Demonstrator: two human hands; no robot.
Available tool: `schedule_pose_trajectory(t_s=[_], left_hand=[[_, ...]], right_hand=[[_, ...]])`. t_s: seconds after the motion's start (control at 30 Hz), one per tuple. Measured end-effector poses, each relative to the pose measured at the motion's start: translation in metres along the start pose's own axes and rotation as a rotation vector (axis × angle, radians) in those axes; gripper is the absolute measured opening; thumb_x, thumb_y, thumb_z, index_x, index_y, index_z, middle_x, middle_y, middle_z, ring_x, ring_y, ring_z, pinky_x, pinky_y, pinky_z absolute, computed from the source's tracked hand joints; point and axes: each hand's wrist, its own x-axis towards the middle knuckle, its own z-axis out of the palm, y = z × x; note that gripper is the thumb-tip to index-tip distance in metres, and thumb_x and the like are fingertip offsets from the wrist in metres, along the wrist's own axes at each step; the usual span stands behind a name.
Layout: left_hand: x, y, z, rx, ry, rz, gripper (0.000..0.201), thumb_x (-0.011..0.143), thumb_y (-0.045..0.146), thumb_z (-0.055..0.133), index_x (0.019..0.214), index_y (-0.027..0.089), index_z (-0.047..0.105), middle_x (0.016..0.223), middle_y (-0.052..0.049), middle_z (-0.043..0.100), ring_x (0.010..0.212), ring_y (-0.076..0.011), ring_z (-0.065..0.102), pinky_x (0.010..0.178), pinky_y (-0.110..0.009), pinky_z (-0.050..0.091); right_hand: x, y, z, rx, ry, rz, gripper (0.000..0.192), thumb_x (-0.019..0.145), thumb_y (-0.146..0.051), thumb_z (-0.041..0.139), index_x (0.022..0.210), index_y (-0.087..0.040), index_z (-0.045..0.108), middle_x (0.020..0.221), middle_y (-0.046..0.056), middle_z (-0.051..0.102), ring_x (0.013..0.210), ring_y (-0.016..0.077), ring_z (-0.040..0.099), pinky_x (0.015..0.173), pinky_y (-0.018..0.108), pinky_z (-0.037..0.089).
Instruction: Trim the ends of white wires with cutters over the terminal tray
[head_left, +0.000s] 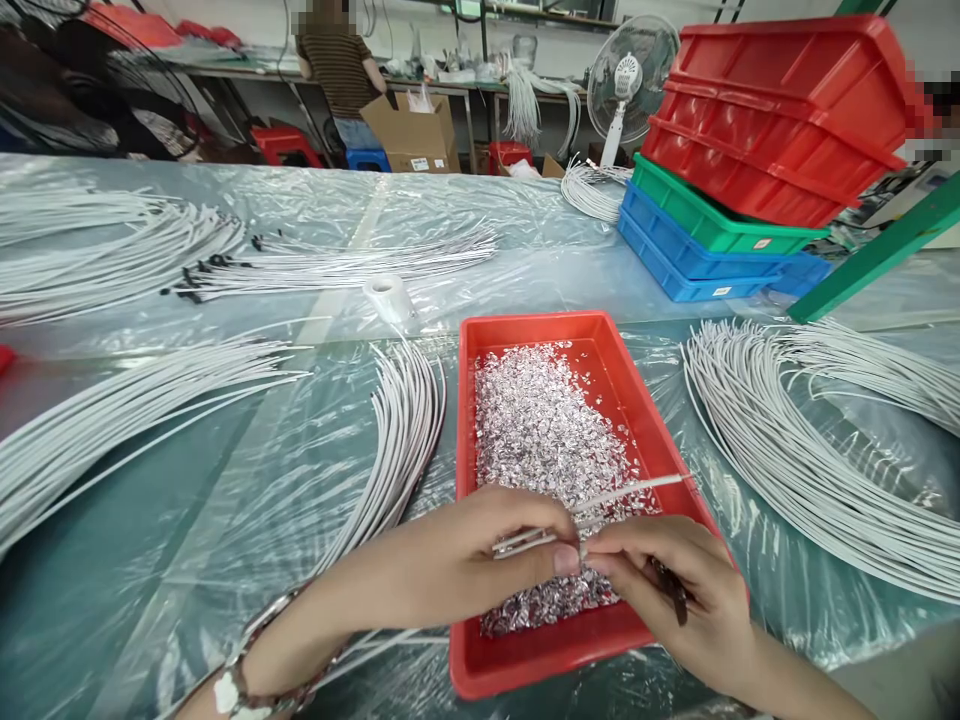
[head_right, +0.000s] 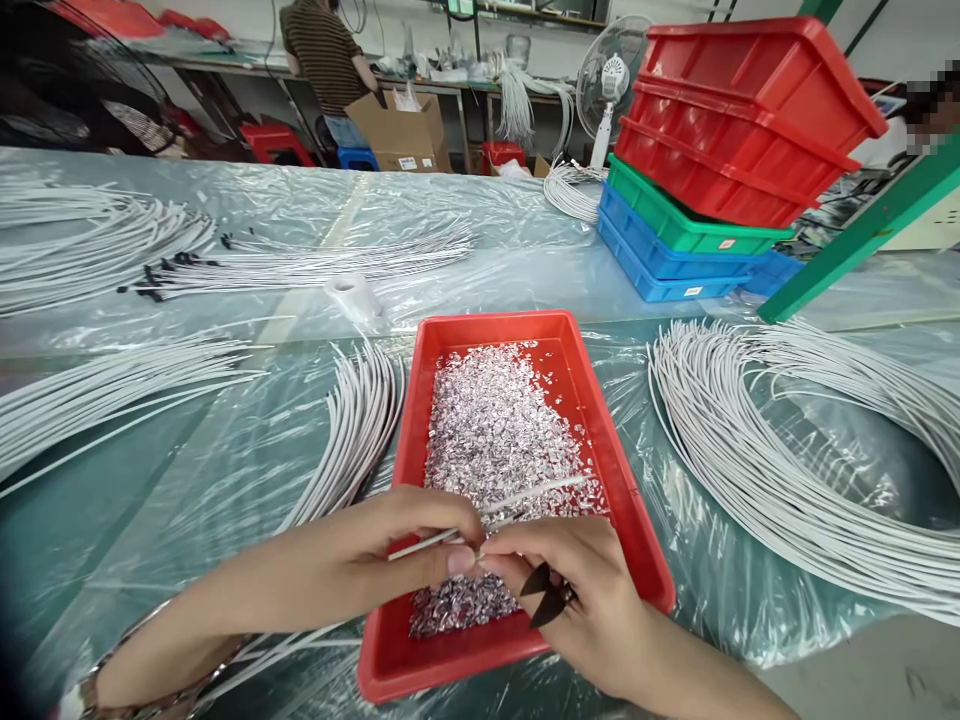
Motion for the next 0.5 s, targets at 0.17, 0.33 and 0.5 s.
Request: schedule_pose_trajectory(t_s=[0.17, 0.33, 0.5], left_hand=[[-0.0006, -0.0002, 0.0007, -0.072, -0.061, -0.014, 0.026, 0.095, 0.028, 0.043, 0.087, 0.016, 0.065, 0.082, -0.003, 0.067, 0.074, -0.0137, 0.059, 0.068, -0.024, 0.045], [-0.0039, -0.0015, -0.0015, -0.119, 0.015, -0.052, 0.022, 0.090, 0.032, 0.052, 0.085, 0.016, 0.066, 0.075, -0.002, 0.065, 0.069, -0.0138, 0.059, 0.062, -0.024, 0.045], [-0.0058, 0.0004, -0.0041, -0.173, 0.061, -0.083, 0.022, 0.089, 0.034, 0.054, 0.082, 0.016, 0.065, 0.069, -0.001, 0.061, 0.063, -0.0112, 0.055, 0.056, -0.021, 0.042]], right_hand=[[0.0026, -0.0014, -0.0014, -0.001, -0.001, -0.010, 0.032, 0.085, -0.008, 0.061, 0.107, -0.031, 0.057, 0.072, -0.005, 0.061, 0.053, 0.0102, 0.050, 0.050, 0.025, 0.039], [0.0003, 0.0015, -0.0034, 0.094, -0.014, 0.104, 0.021, 0.087, -0.034, 0.064, 0.104, -0.027, 0.056, 0.064, -0.005, 0.049, 0.051, 0.0101, 0.044, 0.042, 0.022, 0.033], [-0.0005, -0.0038, 0.0026, 0.046, -0.098, 0.075, 0.024, 0.097, -0.044, 0.042, 0.102, -0.023, 0.053, 0.072, 0.000, 0.054, 0.061, 0.0142, 0.052, 0.054, 0.025, 0.043]])
